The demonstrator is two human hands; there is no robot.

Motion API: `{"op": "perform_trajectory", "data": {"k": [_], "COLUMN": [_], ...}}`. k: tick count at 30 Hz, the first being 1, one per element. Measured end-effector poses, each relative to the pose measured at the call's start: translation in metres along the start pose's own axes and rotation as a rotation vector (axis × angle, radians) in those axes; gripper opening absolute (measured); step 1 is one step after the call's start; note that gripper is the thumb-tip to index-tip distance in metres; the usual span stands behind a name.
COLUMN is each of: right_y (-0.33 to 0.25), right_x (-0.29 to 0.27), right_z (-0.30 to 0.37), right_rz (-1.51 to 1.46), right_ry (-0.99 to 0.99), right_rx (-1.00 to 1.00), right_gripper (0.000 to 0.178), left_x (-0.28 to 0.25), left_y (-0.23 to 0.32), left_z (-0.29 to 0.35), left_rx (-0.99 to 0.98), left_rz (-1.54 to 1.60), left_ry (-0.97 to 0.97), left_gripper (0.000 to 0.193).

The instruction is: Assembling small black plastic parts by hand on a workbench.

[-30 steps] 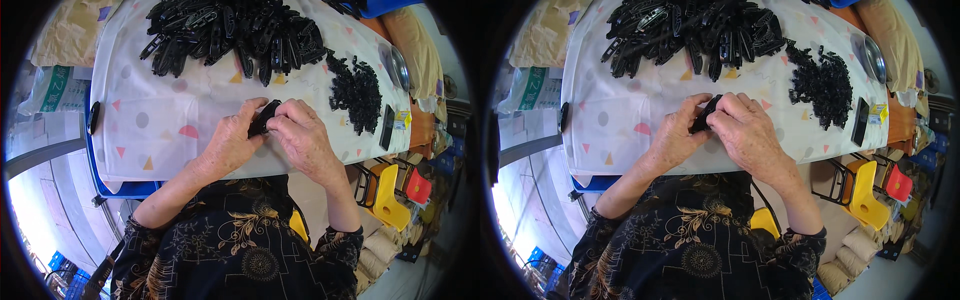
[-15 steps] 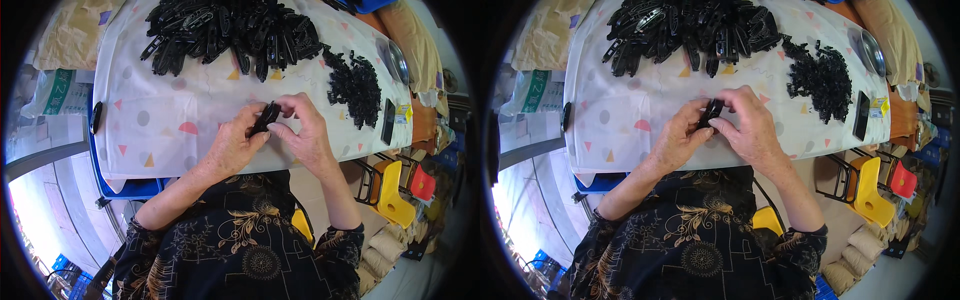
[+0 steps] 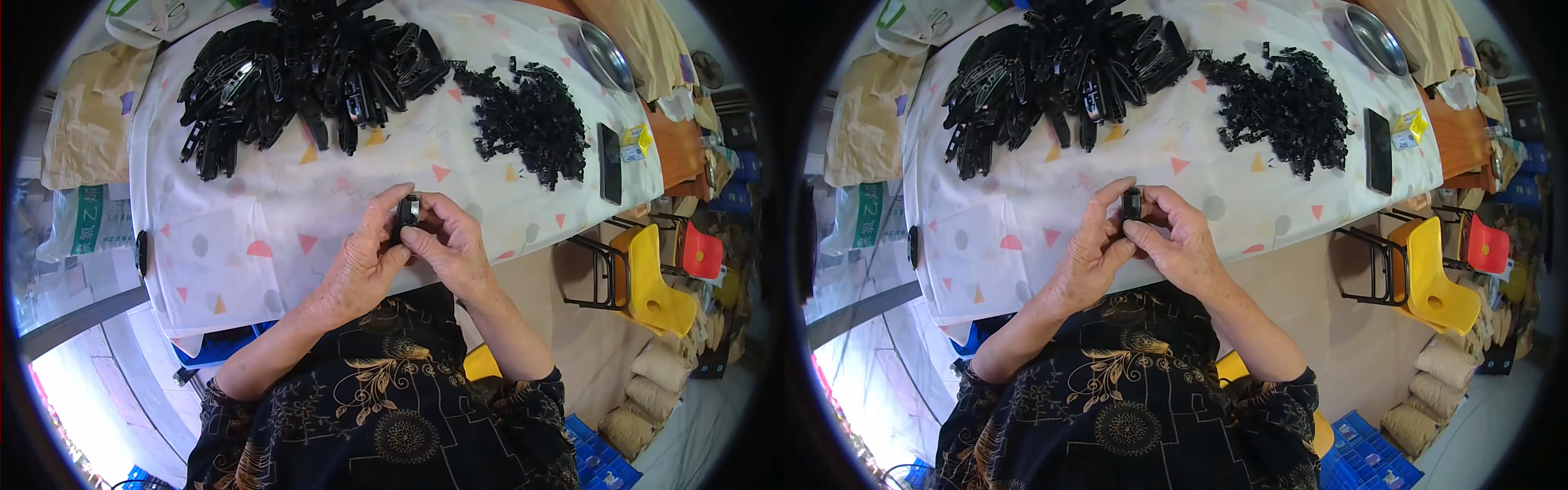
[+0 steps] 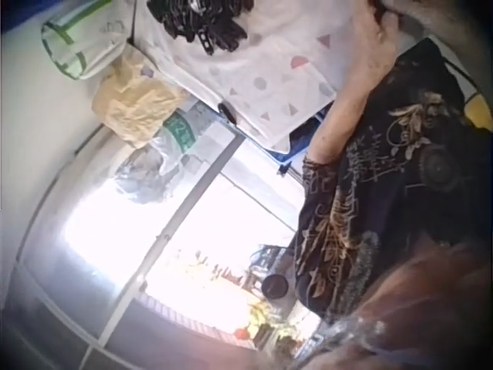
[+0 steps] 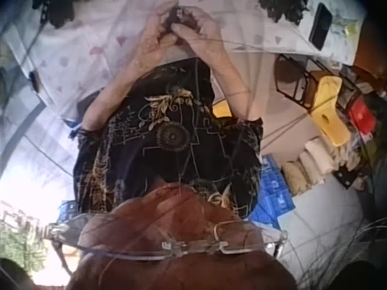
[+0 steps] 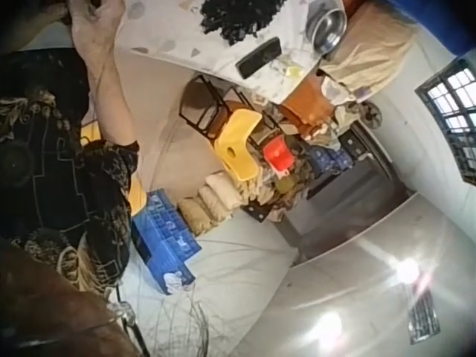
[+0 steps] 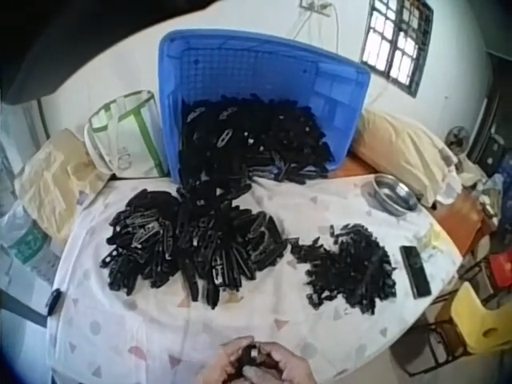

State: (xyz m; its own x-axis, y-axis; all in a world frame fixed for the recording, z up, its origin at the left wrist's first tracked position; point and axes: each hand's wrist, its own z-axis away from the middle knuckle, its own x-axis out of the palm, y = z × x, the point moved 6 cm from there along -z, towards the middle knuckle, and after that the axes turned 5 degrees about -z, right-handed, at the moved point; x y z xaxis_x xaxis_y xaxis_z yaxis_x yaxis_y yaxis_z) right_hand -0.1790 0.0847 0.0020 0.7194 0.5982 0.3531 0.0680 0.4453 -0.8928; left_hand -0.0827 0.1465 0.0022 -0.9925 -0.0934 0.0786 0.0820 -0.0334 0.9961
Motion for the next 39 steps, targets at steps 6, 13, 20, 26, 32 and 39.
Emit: {"op": "perform_trajectory", "data": {"k": [6, 13, 20, 26, 32, 39], "right_y": [0.001, -0.065, -0.088, -0.081, -0.075, -0.053], "right_x": [-0.012, -0.069, -0.094, -0.086, -0.068, -0.018], "right_z": [0.005, -0.009, -0.04, -0.039, -0.011, 0.019], "right_rz": [-0.037, 0.911, 1.876, 1.849, 1.266, 1.135], "right_ry": [0.042, 0.104, 0.205, 0.176, 0.252, 0.258], "right_rx": [-0.142, -0.527, -0.594, -0.727, -0.939, -1.075], "right_gripper": [0.03, 0.024, 0.021, 0.014, 0.013, 0.019], "left_x": [0.011, -0.033, -0.08, -0.092, -0.108, -0.073], "left_y": [0.01, 0.011, 0.033, 0.03, 0.038, 0.007], "left_z": [-0.007, -0.014, -0.081, -0.09, -0.045, -0.011], "left_rx": [0.05, 0.009, 0.056, -0.104, -0.007, -0.221], "left_rz": [-0.178, -0.539, -1.299, -1.48, -0.973, 0.128], "left_ry": [0.026, 0.206, 0.308, 0.267, 0.371, 0.177], "left_gripper": [0.055, 0.029, 0.03, 0.03, 0.036, 0.025]}}
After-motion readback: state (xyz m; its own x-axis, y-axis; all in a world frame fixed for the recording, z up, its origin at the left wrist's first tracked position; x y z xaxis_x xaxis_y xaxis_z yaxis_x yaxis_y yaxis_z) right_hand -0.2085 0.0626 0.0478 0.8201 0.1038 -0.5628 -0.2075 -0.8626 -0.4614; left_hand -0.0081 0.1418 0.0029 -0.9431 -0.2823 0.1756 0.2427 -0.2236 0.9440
